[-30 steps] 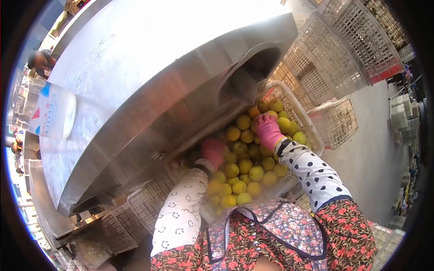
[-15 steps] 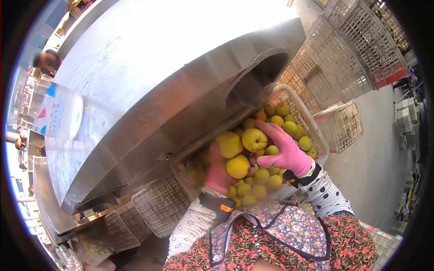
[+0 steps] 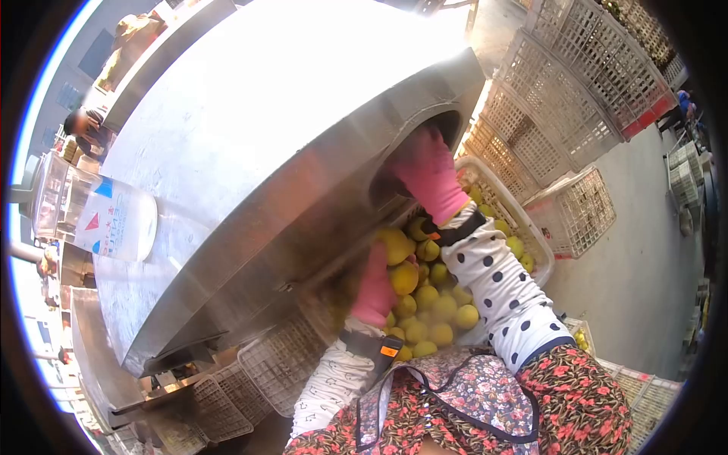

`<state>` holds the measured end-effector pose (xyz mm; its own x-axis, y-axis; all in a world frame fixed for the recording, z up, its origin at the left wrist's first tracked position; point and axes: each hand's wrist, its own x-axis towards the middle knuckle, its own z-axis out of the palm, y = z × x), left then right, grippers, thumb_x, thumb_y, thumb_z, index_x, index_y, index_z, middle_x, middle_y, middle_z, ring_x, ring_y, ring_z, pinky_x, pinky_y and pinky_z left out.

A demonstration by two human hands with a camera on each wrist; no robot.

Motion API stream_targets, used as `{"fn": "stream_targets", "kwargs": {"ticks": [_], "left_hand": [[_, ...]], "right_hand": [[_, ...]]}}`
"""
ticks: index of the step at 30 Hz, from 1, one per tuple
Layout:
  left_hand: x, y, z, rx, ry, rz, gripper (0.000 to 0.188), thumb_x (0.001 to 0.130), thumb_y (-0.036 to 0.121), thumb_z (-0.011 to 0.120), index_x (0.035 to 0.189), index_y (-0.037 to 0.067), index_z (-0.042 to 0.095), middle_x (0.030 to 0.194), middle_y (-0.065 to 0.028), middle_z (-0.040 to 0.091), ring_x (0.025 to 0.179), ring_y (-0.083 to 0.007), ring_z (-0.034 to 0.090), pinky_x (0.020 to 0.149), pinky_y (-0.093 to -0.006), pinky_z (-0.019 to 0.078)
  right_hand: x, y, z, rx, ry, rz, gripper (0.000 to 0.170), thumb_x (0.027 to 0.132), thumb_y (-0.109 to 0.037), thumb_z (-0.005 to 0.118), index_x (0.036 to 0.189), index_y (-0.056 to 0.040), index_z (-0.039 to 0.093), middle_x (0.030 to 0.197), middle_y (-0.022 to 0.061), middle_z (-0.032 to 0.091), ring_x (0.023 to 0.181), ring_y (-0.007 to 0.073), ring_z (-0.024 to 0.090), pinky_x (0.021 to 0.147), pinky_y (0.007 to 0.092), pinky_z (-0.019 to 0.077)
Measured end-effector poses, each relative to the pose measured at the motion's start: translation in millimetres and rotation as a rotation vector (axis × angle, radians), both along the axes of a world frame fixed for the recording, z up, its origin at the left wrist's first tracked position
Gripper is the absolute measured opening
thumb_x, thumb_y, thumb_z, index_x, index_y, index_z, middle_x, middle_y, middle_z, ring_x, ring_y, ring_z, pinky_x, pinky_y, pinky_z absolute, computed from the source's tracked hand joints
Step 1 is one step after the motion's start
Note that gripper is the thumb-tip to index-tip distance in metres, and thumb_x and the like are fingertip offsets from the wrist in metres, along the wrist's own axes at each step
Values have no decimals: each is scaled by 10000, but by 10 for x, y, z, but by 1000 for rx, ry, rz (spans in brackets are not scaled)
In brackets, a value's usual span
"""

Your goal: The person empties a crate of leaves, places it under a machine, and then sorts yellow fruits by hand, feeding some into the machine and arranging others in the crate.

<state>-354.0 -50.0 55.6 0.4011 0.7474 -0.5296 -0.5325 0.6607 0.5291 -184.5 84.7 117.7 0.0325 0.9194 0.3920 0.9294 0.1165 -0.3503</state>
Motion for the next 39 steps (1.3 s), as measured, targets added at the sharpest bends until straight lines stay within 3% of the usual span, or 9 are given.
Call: {"fn": "stream_targets", "kwargs": {"ticks": [5,8,13,20,26,32,35,38,39], "left_hand": [[-92,65,378,105,-105,68,542,1010,490,548,1277,18,556,1137,-104,645,1039,-254,639,887,-366,528],[-87,52,385,1054,828,-61,450,1088,374,391,1341,35,544,1265,-99,617,1106,-175,605,990,-331,478],[-59,27,686,536,114,17,392,1015,170,522,1382,33,517,1288,-129,612,1159,-203,604,984,-340,491],[-68,202,943,280,-274,35,366,1016,102,540,1368,1,530,1237,-105,641,1124,-189,618,982,-324,497],[-60,14,725,519,253,104,371,1021,149,562,1352,-18,543,1267,-118,630,1140,-200,620,1000,-326,495],[-12,120,855,219,-230,84,372,1014,185,604,1330,-9,573,1226,-100,655,1106,-168,622,983,-312,496],[37,140,881,546,244,103,361,1021,200,597,1327,9,579,1213,-88,663,1111,-167,628,979,-311,501],[30,208,749,387,4,164,409,964,186,683,1318,20,565,1192,-98,673,1108,-185,641,971,-314,512],[2,207,686,588,246,134,401,957,181,689,1301,18,563,1198,-103,669,1099,-189,646,970,-310,513]], "right_hand": [[-68,-1025,362,-243,638,308,750,732,-300,835,1374,-38,547,1225,209,605,1009,321,654,813,379,556],[-106,-1175,259,-238,632,299,731,744,-278,826,1377,-39,549,1218,194,615,1021,311,650,848,371,548],[70,-1062,315,-371,1079,288,741,726,-252,822,1377,-30,547,1192,181,623,1087,300,636,936,367,515],[116,-1101,587,-363,683,418,783,767,-318,800,1435,-36,505,1241,188,590,1092,292,632,929,360,516],[112,-1182,514,-375,673,337,802,779,-335,808,1435,1,490,1258,203,587,1063,301,648,911,368,525],[132,-1162,529,-78,405,409,828,728,-329,860,1410,-6,517,1204,221,604,1055,327,650,895,393,538],[139,-1163,567,-34,287,370,829,703,-312,880,1398,-24,533,1174,215,615,1052,338,651,877,405,547],[139,-1039,487,9,276,270,812,686,-294,891,1374,-30,550,1163,209,617,1038,349,652,856,413,554],[142,-956,422,36,274,226,803,681,-288,893,1363,-30,557,1162,208,616,1031,354,653,849,415,556]]}}
